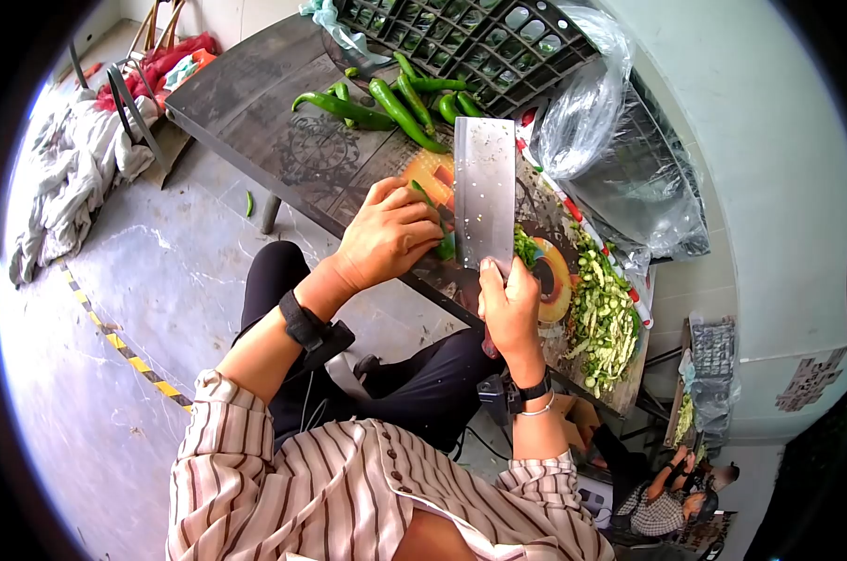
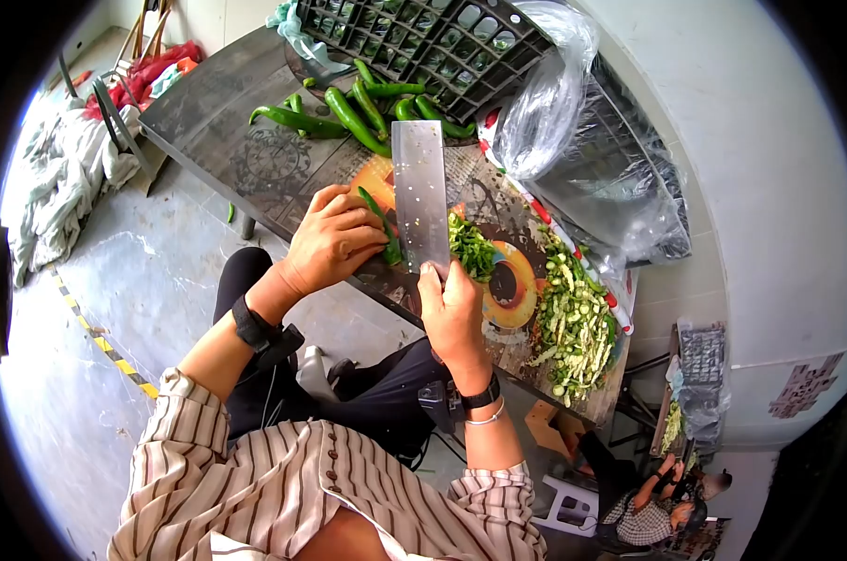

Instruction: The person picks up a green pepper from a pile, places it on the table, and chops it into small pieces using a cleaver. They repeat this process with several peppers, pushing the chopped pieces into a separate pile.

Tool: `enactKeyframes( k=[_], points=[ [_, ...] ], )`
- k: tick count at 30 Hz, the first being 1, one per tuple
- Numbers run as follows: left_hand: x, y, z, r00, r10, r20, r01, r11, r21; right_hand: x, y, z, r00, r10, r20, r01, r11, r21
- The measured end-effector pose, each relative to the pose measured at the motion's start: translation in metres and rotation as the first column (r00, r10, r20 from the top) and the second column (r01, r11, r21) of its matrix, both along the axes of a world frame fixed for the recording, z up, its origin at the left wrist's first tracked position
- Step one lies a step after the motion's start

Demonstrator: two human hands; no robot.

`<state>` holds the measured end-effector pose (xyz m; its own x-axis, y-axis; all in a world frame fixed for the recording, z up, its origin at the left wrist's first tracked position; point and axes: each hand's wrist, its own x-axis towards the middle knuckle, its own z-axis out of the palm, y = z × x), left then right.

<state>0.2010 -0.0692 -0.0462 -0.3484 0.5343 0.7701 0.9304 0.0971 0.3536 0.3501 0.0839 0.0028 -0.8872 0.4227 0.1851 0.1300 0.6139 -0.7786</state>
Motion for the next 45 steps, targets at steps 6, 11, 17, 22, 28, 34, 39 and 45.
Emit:
enactKeyframes(
  k=[6, 11, 17, 22, 28, 34, 39, 45],
  points=[
    [0.000, 0.001, -0.002, 1.000, -0.004, 0.000, 0.004, 1.000, 0.022, -0.002, 0.001, 0.002, 0.999, 0.017, 0.040, -0.019, 0.999, 0.042],
    [0.001, 0.001, -0.003, 1.000, 0.010, 0.000, -0.010, 1.000, 0.006, -0.003, 0.002, 0.001, 0.998, 0.039, 0.043, -0.043, 0.995, 0.091],
    [0.002, 0.002, -0.003, 1.000, 0.018, -0.006, -0.018, 1.000, -0.008, -0.006, 0.002, 0.004, 0.997, 0.048, 0.053, -0.054, 0.990, 0.128],
    [0.002, 0.002, -0.002, 1.000, 0.013, 0.003, -0.013, 1.000, -0.020, -0.013, 0.000, 0.006, 0.996, 0.064, 0.064, -0.073, 0.984, 0.164],
    [0.003, 0.002, -0.002, 0.999, 0.027, -0.017, -0.027, 0.999, -0.028, -0.019, 0.000, 0.013, 0.991, 0.112, 0.073, -0.123, 0.975, 0.183],
    [0.005, 0.004, -0.003, 0.999, 0.050, -0.019, -0.051, 0.999, -0.012, -0.025, 0.003, 0.015, 0.980, 0.197, 0.016, -0.193, 0.940, 0.280],
    [0.003, 0.002, -0.002, 0.999, 0.050, -0.015, -0.050, 0.999, -0.005, -0.032, 0.005, 0.021, 0.967, 0.246, 0.059, -0.252, 0.918, 0.305],
    [0.005, 0.005, -0.004, 0.998, 0.058, -0.005, -0.057, 0.998, 0.006, -0.051, 0.003, 0.025, 0.960, 0.240, 0.142, -0.277, 0.878, 0.391]
  ],
)
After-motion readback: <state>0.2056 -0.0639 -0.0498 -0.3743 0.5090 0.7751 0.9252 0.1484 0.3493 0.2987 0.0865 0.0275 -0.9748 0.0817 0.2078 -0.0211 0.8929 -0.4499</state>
